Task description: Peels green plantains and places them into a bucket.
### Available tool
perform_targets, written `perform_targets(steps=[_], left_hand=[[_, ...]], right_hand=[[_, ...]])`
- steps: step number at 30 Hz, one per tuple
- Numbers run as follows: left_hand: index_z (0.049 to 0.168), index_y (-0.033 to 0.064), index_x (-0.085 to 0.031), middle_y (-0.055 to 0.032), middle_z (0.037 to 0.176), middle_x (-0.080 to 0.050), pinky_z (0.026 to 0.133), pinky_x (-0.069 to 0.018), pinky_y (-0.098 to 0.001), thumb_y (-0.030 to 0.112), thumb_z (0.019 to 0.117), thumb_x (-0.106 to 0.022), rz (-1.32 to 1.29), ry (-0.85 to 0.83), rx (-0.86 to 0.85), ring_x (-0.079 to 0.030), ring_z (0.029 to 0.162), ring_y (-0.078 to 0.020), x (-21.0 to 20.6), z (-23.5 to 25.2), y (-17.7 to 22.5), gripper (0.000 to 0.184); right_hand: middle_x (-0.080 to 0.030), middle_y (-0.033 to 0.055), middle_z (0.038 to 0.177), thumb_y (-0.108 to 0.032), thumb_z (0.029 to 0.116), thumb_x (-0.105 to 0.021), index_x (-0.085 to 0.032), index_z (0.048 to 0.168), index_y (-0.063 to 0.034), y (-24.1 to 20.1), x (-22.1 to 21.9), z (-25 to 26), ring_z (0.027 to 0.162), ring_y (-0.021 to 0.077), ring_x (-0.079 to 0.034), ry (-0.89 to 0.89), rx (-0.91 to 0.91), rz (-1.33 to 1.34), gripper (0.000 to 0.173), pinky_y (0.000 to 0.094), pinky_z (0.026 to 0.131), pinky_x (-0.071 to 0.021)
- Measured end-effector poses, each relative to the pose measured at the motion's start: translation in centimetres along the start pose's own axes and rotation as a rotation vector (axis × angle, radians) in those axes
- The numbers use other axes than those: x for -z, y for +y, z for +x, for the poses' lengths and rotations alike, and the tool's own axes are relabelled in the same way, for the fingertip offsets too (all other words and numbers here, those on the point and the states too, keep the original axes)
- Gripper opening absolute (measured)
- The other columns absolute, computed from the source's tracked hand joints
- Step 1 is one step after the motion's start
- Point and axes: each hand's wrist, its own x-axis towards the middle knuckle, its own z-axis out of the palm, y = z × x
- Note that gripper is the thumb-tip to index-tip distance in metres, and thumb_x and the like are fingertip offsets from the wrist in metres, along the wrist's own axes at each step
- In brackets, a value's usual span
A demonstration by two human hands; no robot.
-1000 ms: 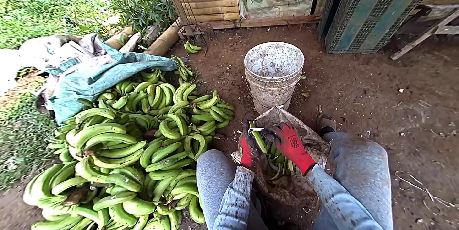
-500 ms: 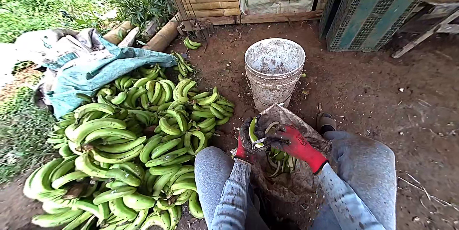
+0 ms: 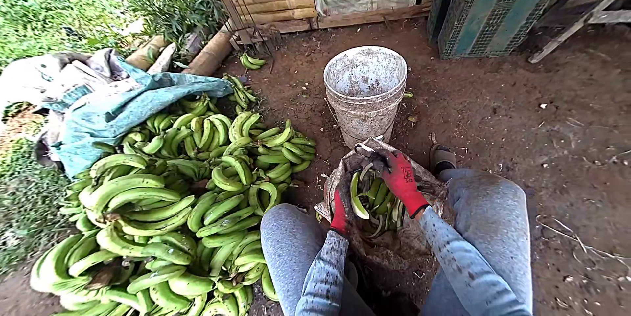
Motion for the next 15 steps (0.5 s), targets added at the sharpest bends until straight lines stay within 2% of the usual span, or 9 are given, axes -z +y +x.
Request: perform_targets(steps=[1, 3, 4, 5, 7, 10, 12, 15], left_hand=[[0.111, -0.0005, -0.062, -0.0077, 0.076, -0.063, 0.054, -0.0546, -0.0281, 0.02, 0.1119, -0.033, -0.104, 0.029, 0.017, -0.061, 0.06, -0.0133, 0.1, 0.6, 0.3, 0.035], [0.097, 0.0019, -0.061, -0.0068, 0.067, -0.063, 0.048, -0.0538, -0.0271, 0.02, 0.1102, -0.028, -0.348, 0.065, 0.062, -0.061, 0.053, -0.0129, -0.2, 1.4, 1.9, 0.04], [0.097, 0.0023, -0.061, -0.0061, 0.068, -0.062, 0.051, -0.0537, -0.0263, 0.022, 0.1103, -0.024, -0.452, 0.037, 0.096, -0.061, 0.055, -0.0125, 0.0, 1.5, 2.5, 0.044], [0.097, 0.0029, -0.06, -0.0044, 0.065, -0.059, 0.047, -0.0506, -0.0238, 0.027, 0.1097, -0.02, -0.544, 0.007, 0.151, -0.057, 0.051, -0.0111, 0.0, 1.7, 2.9, 0.048], [0.098, 0.0028, -0.06, -0.0037, 0.064, -0.057, 0.045, -0.0482, -0.0224, 0.028, 0.1092, -0.02, -0.566, -0.018, 0.169, -0.055, 0.049, -0.0102, 0.0, 1.9, 2.6, 0.048], [0.107, 0.0005, -0.063, -0.0075, 0.079, -0.067, 0.06, -0.0577, -0.0281, 0.017, 0.1102, -0.03, -0.273, 0.016, -0.019, -0.066, 0.066, -0.0128, -0.4, 1.0, 1.0, 0.037], [0.111, -0.0003, -0.062, -0.0067, 0.086, -0.066, 0.068, -0.0572, -0.0265, 0.015, 0.1109, -0.033, 0.017, 0.078, -0.103, -0.065, 0.073, -0.0102, -1.5, -0.3, 0.6, 0.032], [0.124, -0.0071, -0.062, -0.018, 0.11, -0.067, 0.09, -0.053, -0.0313, 0.015, 0.1103, -0.041, 0.402, 0.197, -0.096, -0.064, 0.098, -0.016, -1.4, -1.3, 0.0, 0.033]], right_hand=[[-0.064, 0.0219, 0.129, -0.019, 0.0997, -0.062, -0.066, 0.138, -0.0156, 0.1, 0.5, -0.3, 0.121, 0.0384, -0.061, -0.043, 0.035, 0.067, 0.038, 0.056, 0.106, -0.0466], [-0.067, 0.0142, 0.128, -0.023, 0.0988, -0.065, -0.069, 0.133, -0.0154, 0.0, 1.8, -0.9, 0.119, 0.025, -0.063, -0.294, 0.155, 0.185, 0.035, 0.0429, 0.107, -0.0494], [-0.067, 0.012, 0.129, -0.025, 0.0982, -0.067, -0.071, 0.13, -0.0146, 0.0, 2.2, -1.2, 0.12, 0.0206, -0.064, -0.431, 0.236, 0.216, 0.034, 0.0388, 0.108, -0.0492], [-0.067, 0.0127, 0.13, -0.025, 0.0978, -0.068, -0.072, 0.13, -0.0134, -0.1, 2.3, -1.4, 0.122, 0.0208, -0.062, -0.53, 0.298, 0.214, 0.034, 0.0394, 0.111, -0.0459], [-0.067, 0.0125, 0.131, -0.027, 0.0984, -0.067, -0.072, 0.13, -0.016, -0.1, 2.0, -1.6, 0.124, 0.0218, -0.061, -0.543, 0.32, 0.143, 0.034, 0.041, 0.113, -0.0441], [-0.065, 0.0162, 0.13, -0.029, 0.0991, -0.063, -0.069, 0.134, -0.0204, 0.1, 0.8, -1.6, 0.126, 0.0312, -0.059, -0.363, 0.208, -0.009, 0.037, 0.0512, 0.113, -0.0406], [-0.062, 0.0226, 0.135, -0.022, 0.0994, -0.06, -0.065, 0.138, -0.0149, 0.2, 0.0, -1.3, 0.13, 0.0397, -0.056, -0.245, 0.075, -0.075, 0.04, 0.0571, 0.114, -0.0376], [-0.059, 0.0255, 0.137, -0.022, 0.0999, -0.061, -0.064, 0.138, -0.0109, 0.4, -0.5, -0.9, 0.132, 0.0421, -0.054, -0.165, -0.06, -0.09, 0.04, 0.0573, 0.113, -0.0388]])
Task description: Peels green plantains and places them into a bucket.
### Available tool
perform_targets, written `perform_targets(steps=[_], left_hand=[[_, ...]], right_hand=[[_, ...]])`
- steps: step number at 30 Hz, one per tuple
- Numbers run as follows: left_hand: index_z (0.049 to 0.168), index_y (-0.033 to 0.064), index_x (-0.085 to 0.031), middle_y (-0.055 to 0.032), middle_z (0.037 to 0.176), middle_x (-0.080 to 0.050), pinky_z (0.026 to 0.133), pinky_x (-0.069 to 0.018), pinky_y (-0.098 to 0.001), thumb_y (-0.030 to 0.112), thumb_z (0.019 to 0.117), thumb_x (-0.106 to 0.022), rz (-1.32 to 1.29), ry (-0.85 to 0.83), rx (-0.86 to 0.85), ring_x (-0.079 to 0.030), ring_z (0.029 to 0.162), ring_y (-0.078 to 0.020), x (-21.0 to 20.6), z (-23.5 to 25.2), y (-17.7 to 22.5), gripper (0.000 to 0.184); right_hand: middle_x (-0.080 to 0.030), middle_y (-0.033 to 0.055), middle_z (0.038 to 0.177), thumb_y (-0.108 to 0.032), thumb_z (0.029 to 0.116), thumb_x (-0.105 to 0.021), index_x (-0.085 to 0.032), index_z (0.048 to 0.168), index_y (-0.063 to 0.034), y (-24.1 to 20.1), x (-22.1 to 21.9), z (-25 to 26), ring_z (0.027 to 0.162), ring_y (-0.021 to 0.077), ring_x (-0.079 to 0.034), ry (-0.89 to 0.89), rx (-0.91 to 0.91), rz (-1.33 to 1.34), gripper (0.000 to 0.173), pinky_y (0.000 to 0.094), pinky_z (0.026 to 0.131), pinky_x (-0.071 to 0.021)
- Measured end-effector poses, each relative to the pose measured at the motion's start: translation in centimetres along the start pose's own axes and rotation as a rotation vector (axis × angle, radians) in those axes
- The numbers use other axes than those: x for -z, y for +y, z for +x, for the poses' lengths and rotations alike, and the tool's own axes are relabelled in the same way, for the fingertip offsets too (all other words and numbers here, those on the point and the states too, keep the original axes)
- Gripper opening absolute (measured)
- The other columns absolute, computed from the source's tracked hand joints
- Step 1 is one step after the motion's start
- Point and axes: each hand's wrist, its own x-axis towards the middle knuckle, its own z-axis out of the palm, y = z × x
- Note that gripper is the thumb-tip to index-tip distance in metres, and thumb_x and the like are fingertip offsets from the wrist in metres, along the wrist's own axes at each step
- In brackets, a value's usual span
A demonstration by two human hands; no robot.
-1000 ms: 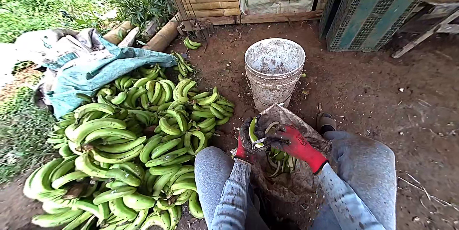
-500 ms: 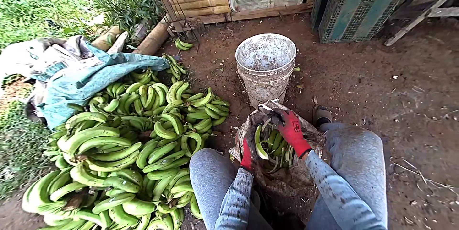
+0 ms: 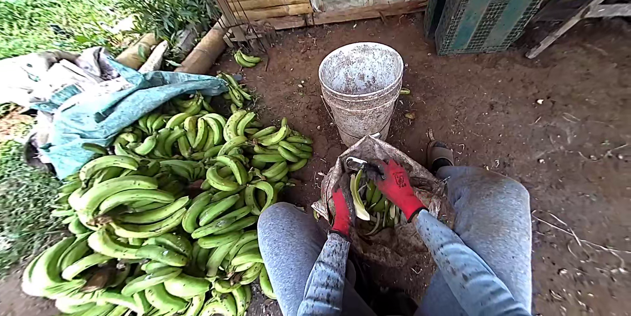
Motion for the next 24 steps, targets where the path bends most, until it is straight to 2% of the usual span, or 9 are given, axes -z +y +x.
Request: perform_targets(steps=[3, 5, 8, 12, 14, 16, 18, 20, 24], left_hand=[[0.128, -0.0064, -0.061, -0.019, 0.114, -0.066, 0.091, -0.0515, -0.0324, 0.014, 0.1097, -0.042, 0.101, 0.083, -0.015, -0.063, 0.099, -0.0169, 0.3, 0.6, 0.3, 0.033], [0.132, -0.0036, -0.059, -0.0149, 0.116, -0.066, 0.086, -0.0516, -0.0312, 0.013, 0.1084, -0.038, 0.042, 0.15, -0.246, -0.062, 0.095, -0.0141, 0.1, 1.9, 3.3, 0.035], [0.15, 0.0003, -0.044, -0.0169, 0.15, -0.051, 0.113, -0.0412, -0.0365, 0.019, 0.107, -0.038, 0.205, 0.216, -0.654, -0.052, 0.134, -0.0206, -1.3, 7.1, 12.3, 0.047], [0.162, 0.0132, -0.028, -0.0177, 0.164, -0.032, 0.112, -0.0365, -0.0558, 0.04, 0.1026, -0.053, 0.507, 0.186, -0.722, -0.038, 0.147, -0.0335, -4.9, 11.1, 19.5, 0.07], [0.156, 0.0101, -0.039, -0.0147, 0.153, -0.048, 0.109, -0.045, -0.0447, 0.031, 0.1041, -0.055, 0.393, 0.056, -0.789, -0.051, 0.136, -0.0253, -6.5, 10.0, 15.7, 0.058], [0.145, 0.0082, -0.052, -0.016, 0.136, -0.061, 0.099, -0.0533, -0.0494, 0.022, 0.1046, -0.055, 0.478, -0.108, -0.678, -0.064, 0.118, -0.0291, -7.4, 7.7, 7.4, 0.043], [0.131, 0.0014, -0.061, -0.0228, 0.125, -0.065, 0.1, -0.0504, -0.0577, 0.023, 0.1007, -0.058, 0.841, -0.396, -0.332, -0.064, 0.117, -0.038, -8.6, 6.1, -0.9, 0.037], [0.137, -0.0031, -0.057, -0.0263, 0.138, -0.058, 0.107, -0.0441, -0.0595, 0.026, 0.0977, -0.061, 1.142, -0.685, 0.07, -0.055, 0.131, -0.041, -10.4, 4.4, -6.8, 0.049], [0.146, -0.0032, -0.047, -0.0287, 0.142, -0.054, 0.11, -0.0424, -0.0574, 0.024, 0.1054, -0.049, 1.136, -0.548, 0.162, -0.052, 0.133, -0.0421, -13.0, 2.9, -14.9, 0.05]], right_hand=[[-0.063, 0.024, 0.13, -0.022, 0.1003, -0.061, -0.066, 0.137, -0.0141, 0.4, 0.7, -0.4, 0.123, 0.0398, -0.06, 0.088, -0.042, 0.08, 0.038, 0.0545, 0.107, -0.0465], [-0.063, 0.0225, 0.129, -0.026, 0.1015, -0.06, -0.065, 0.138, -0.0158, 0.3, 1.4, -0.4, 0.12, 0.0379, -0.062, 0.046, -0.071, 0.07, 0.038, 0.0531, 0.105, -0.0483], [-0.066, 0.0212, 0.126, -0.03, 0.1045, -0.056, -0.064, 0.138, -0.0139, 0.5, 0.7, -0.2, 0.119, 0.0368, -0.064, -0.038, -0.13, 0.077, 0.038, 0.0541, 0.104, -0.0483], [-0.071, 0.0187, 0.114, -0.032, 0.1074, -0.053, -0.064, 0.135, -0.0094, 0.6, 1.2, 0.0, 0.105, 0.0327, -0.068, 0.137, -0.164, 0.361, 0.037, 0.0542, 0.096, -0.0516], [-0.07, 0.0156, 0.108, -0.034, 0.1092, -0.05, -0.06, 0.135, -0.0086, 0.3, 2.8, -0.3, 0.091, 0.0268, -0.069, 0.265, -0.177, 0.592, 0.038, 0.0496, 0.084, -0.0561], [-0.068, 0.0134, 0.109, -0.034, 0.11, -0.048, -0.056, 0.138, -0.01, -0.3, 4.7, -1.0, 0.087, 0.0231, -0.068, 0.331, -0.193, 0.772, 0.037, 0.0452, 0.077, -0.0588], [-0.067, 0.0115, 0.108, -0.032, 0.1099, -0.049, -0.055, 0.14, -0.011, -1.0, 6.0, -1.5, 0.083, 0.0195, -0.068, 0.353, -0.184, 0.852, 0.037, 0.0396, 0.073, -0.059], [-0.067, 0.0089, 0.105, -0.03, 0.1094, -0.05, -0.055, 0.141, -0.0119, -1.6, 6.4, -1.8, 0.081, 0.0156, -0.067, 0.338, -0.175, 0.895, 0.037, 0.0343, 0.07, -0.0584], [-0.068, 0.0073, 0.106, -0.029, 0.1081, -0.053, -0.058, 0.138, -0.0116, -1.8, 6.3, -1.7, 0.081, 0.0137, -0.067, 0.307, -0.134, 0.883, 0.035, 0.0313, 0.071, -0.0584]])
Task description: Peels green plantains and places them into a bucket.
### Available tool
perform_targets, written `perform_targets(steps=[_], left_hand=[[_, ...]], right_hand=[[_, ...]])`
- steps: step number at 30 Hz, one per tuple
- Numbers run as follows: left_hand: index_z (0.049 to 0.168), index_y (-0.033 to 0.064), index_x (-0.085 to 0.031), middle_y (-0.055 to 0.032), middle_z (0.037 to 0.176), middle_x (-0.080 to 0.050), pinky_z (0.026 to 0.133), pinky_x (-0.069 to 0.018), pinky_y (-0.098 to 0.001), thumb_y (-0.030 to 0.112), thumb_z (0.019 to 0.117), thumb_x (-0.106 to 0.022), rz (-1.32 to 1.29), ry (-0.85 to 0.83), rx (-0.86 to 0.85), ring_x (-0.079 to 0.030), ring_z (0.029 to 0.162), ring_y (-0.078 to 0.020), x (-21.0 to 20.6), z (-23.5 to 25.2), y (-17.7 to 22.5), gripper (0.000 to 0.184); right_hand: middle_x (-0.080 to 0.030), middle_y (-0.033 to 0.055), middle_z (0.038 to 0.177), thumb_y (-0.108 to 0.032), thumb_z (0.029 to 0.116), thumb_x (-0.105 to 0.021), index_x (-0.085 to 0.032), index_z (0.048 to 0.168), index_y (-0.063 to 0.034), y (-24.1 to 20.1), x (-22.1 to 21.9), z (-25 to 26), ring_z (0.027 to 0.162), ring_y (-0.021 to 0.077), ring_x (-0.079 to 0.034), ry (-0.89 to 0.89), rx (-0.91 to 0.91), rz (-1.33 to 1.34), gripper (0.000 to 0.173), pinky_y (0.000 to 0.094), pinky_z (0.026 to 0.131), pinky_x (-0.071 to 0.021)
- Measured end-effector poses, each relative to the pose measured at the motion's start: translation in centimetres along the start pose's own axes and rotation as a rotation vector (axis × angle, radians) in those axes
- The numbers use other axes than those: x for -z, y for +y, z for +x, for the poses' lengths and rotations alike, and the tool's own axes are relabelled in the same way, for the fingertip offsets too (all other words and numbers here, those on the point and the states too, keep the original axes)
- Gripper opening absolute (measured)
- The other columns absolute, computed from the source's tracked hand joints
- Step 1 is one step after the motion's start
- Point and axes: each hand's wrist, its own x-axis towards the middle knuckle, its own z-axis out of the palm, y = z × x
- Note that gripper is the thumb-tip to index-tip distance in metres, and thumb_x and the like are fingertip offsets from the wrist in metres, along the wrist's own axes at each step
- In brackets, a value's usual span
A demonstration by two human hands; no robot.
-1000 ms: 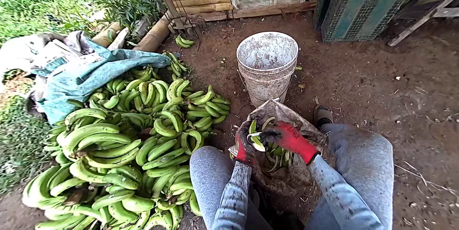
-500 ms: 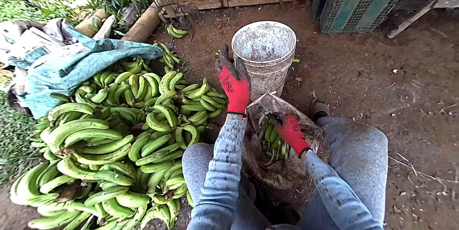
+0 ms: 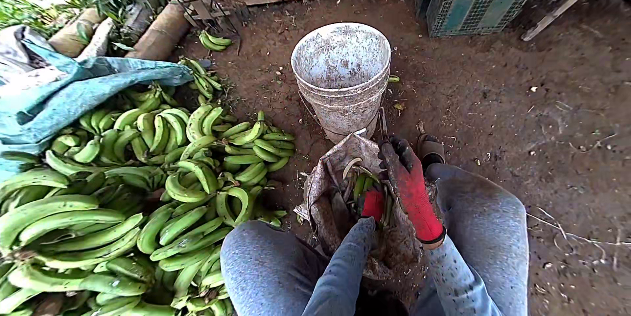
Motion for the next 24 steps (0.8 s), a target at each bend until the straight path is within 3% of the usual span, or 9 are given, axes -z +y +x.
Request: perform_targets(steps=[4, 7, 12, 14, 16, 18, 19, 21, 24], left_hand=[[0.144, -0.0023, -0.05, -0.0278, 0.142, -0.055, 0.11, -0.0432, -0.0562, 0.022, 0.1037, -0.051, 0.09, 0.009, -0.108, -0.054, 0.132, -0.0414, 2.5, 0.0, -0.6, 0.047], [0.147, -0.0065, -0.045, -0.0334, 0.152, -0.04, 0.114, -0.0355, -0.0598, 0.012, 0.0993, -0.057, 0.263, -0.082, -0.187, -0.043, 0.138, -0.049, 4.4, -0.6, -1.8, 0.053], [0.149, -0.0016, -0.044, -0.0319, 0.147, -0.046, 0.113, -0.0357, -0.0609, 0.016, 0.0952, -0.062, 0.272, -0.065, -0.302, -0.044, 0.138, -0.0478, 2.5, -0.6, -3.1, 0.059], [0.149, -0.0034, -0.043, -0.0311, 0.149, -0.046, 0.114, -0.0363, -0.0587, 0.022, 0.0963, -0.063, 0.192, -0.068, -0.28, -0.044, 0.139, -0.0451, 1.9, -0.9, -2.5, 0.062], [0.153, -0.0047, -0.035, -0.034, 0.15, -0.041, 0.109, -0.0403, -0.0629, 0.023, 0.0932, -0.067, 0.201, -0.121, -0.238, -0.045, 0.136, -0.0495, 1.7, -1.7, -1.3, 0.073], [0.158, 0.0004, -0.028, -0.0345, 0.154, -0.036, 0.104, -0.0432, -0.0652, 0.018, 0.0984, -0.059, 0.195, -0.112, -0.151, -0.046, 0.134, -0.0525, 0.0, -1.1, -1.0, 0.07], [0.16, 0.0062, -0.028, -0.0321, 0.153, -0.04, 0.105, -0.0434, -0.0631, 0.021, 0.1039, -0.051, 0.133, -0.068, -0.084, -0.049, 0.133, -0.0497, -1.2, 0.3, -1.3, 0.062], [0.158, 0.0142, -0.037, -0.0263, 0.15, -0.048, 0.11, -0.041, -0.0583, 0.03, 0.1069, -0.046, -0.036, -0.006, 0.022, -0.05, 0.135, -0.0432, -1.1, 0.6, -1.4, 0.055], [0.157, 0.0002, -0.032, -0.035, 0.153, -0.038, 0.105, -0.0458, -0.0607, 0.017, 0.1012, -0.055, 0.026, -0.02, -0.002, -0.049, 0.133, -0.0511, 2.8, -1.5, -1.0, 0.062]], right_hand=[[-0.068, 0.0058, 0.101, -0.032, 0.1051, -0.059, -0.059, 0.135, -0.014, 0.6, 0.1, 0.2, 0.076, 0.0129, -0.064, -0.029, 0.019, -0.091, 0.035, 0.0321, 0.068, -0.056], [-0.066, 0.0084, 0.104, -0.038, 0.1002, -0.066, -0.053, 0.141, -0.0154, 1.3, -0.1, 0.2, 0.078, 0.0161, -0.062, -0.075, 0.006, -0.12, 0.048, 0.0366, 0.07, -0.0543], [-0.068, 0.0119, 0.109, -0.028, 0.0997, -0.069, -0.057, 0.137, -0.0107, 2.3, -1.5, 0.4, 0.087, 0.0191, -0.066, -0.094, -0.007, -0.166, 0.043, 0.0388, 0.077, -0.0564], [-0.069, 0.013, 0.112, -0.027, 0.1002, -0.068, -0.059, 0.138, -0.0099, 2.9, -1.9, 0.5, 0.09, 0.02, -0.068, -0.111, -0.049, -0.192, 0.043, 0.0397, 0.081, -0.0578], [-0.069, 0.0142, 0.114, -0.024, 0.1018, -0.066, -0.058, 0.139, -0.0079, 3.5, -2.1, 0.8, 0.091, 0.0201, -0.069, -0.12, -0.085, -0.168, 0.042, 0.0384, 0.081, -0.0586], [-0.068, 0.014, 0.11, -0.022, 0.1036, -0.062, -0.058, 0.138, -0.0064, 4.0, -2.2, 0.8, 0.086, 0.0192, -0.068, -0.11, -0.117, -0.14, 0.038, 0.0362, 0.077, -0.0586], [-0.068, 0.014, 0.109, -0.02, 0.1046, -0.06, -0.058, 0.137, -0.0055, 3.9, -2.2, 0.7, 0.085, 0.0188, -0.069, -0.108, -0.129, -0.127, 0.036, 0.0352, 0.076, -0.0594], [-0.068, 0.0138, 0.107, -0.018, 0.1062, -0.057, -0.058, 0.137, -0.0045, 3.6, -1.9, 0.5, 0.082, 0.0185, -0.069, -0.094, -0.148, -0.117, 0.034, 0.0343, 0.072, -0.0603], [-0.068, 0.0136, 0.107, -0.019, 0.1079, -0.053, -0.057, 0.139, -0.0057, 3.6, -0.7, 0.4, 0.083, 0.0189, -0.068, -0.059, -0.156, -0.183, 0.034, 0.0351, 0.073, -0.0584]])
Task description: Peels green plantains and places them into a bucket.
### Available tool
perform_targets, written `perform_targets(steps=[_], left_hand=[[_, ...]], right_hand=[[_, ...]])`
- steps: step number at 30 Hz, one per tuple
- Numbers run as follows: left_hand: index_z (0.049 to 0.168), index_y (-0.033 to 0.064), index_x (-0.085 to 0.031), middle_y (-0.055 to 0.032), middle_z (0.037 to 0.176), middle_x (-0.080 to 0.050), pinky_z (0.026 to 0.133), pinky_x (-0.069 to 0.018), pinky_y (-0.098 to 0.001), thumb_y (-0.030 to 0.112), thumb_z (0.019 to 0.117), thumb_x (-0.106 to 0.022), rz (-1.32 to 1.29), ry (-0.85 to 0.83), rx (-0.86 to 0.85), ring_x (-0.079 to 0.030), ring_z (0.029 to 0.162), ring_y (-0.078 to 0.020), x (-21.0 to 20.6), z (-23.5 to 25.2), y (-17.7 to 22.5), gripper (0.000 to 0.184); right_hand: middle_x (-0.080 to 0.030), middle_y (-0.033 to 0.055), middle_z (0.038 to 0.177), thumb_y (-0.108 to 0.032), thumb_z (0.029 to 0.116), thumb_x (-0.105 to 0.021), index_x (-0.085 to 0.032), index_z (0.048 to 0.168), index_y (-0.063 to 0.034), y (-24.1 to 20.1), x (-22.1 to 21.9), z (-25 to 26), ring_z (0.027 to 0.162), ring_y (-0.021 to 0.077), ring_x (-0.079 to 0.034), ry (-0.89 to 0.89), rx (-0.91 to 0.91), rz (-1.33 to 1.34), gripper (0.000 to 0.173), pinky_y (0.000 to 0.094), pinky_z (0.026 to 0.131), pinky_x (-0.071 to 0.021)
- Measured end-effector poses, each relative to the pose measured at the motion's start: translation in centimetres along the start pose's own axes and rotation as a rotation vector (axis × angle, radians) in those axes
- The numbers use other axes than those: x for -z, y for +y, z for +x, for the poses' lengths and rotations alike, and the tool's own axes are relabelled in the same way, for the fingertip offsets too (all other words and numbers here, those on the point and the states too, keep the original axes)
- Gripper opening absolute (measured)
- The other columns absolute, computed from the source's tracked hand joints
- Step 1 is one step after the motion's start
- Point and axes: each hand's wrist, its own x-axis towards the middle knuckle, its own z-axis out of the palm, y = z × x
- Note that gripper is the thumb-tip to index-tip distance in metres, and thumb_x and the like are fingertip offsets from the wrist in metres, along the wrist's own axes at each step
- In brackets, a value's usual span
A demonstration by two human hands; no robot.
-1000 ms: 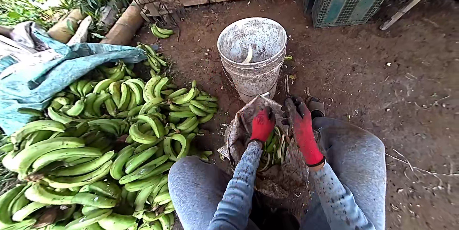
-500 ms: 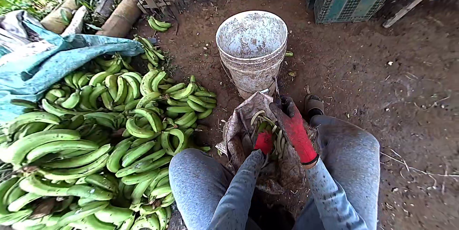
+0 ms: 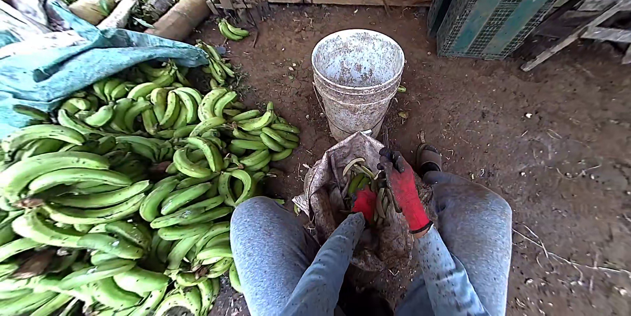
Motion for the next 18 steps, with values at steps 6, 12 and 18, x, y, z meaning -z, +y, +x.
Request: perform_targets(steps=[6, 12, 18], left_hand=[[0.132, -0.0067, -0.056, -0.0259, 0.128, -0.062, 0.103, -0.047, -0.0471, 0.019, 0.0947, -0.071, -0.782, 0.163, 0.223, -0.06, 0.119, -0.0327, 6.4, 0.4, -5.8, 0.048], [0.134, -0.0068, -0.059, -0.0268, 0.135, -0.061, 0.113, -0.0404, -0.0484, 0.025, 0.1108, -0.043, -0.705, 0.262, 0.249, -0.056, 0.131, -0.0359, 3.6, 0.1, -7.5, 0.043], [0.137, -0.0064, -0.057, -0.0275, 0.137, -0.059, 0.113, -0.0401, -0.0479, 0.022, 0.1106, -0.043, -0.722, 0.214, 0.232, -0.055, 0.131, -0.0357, 2.3, -0.6, -6.9, 0.041]], right_hand=[[-0.068, 0.0164, 0.108, -0.036, 0.1038, -0.06, -0.057, 0.135, -0.0036, 3.3, -0.6, -0.6, 0.093, 0.0261, -0.067, -0.044, -0.037, -0.303, 0.045, 0.0464, 0.087, -0.0535], [-0.065, 0.0241, 0.125, -0.037, 0.109, -0.047, -0.056, 0.137, 0.0018, 12.0, -5.5, -3.1, 0.117, 0.0347, -0.063, -0.363, -0.353, -0.531, 0.049, 0.053, 0.101, -0.0479], [-0.065, 0.0219, 0.128, -0.038, 0.109, -0.044, -0.049, 0.143, -0.0005, 11.7, -6.6, -4.7, 0.121, 0.0333, -0.065, -0.362, -0.341, -0.695, 0.05, 0.0513, 0.103, -0.05]])
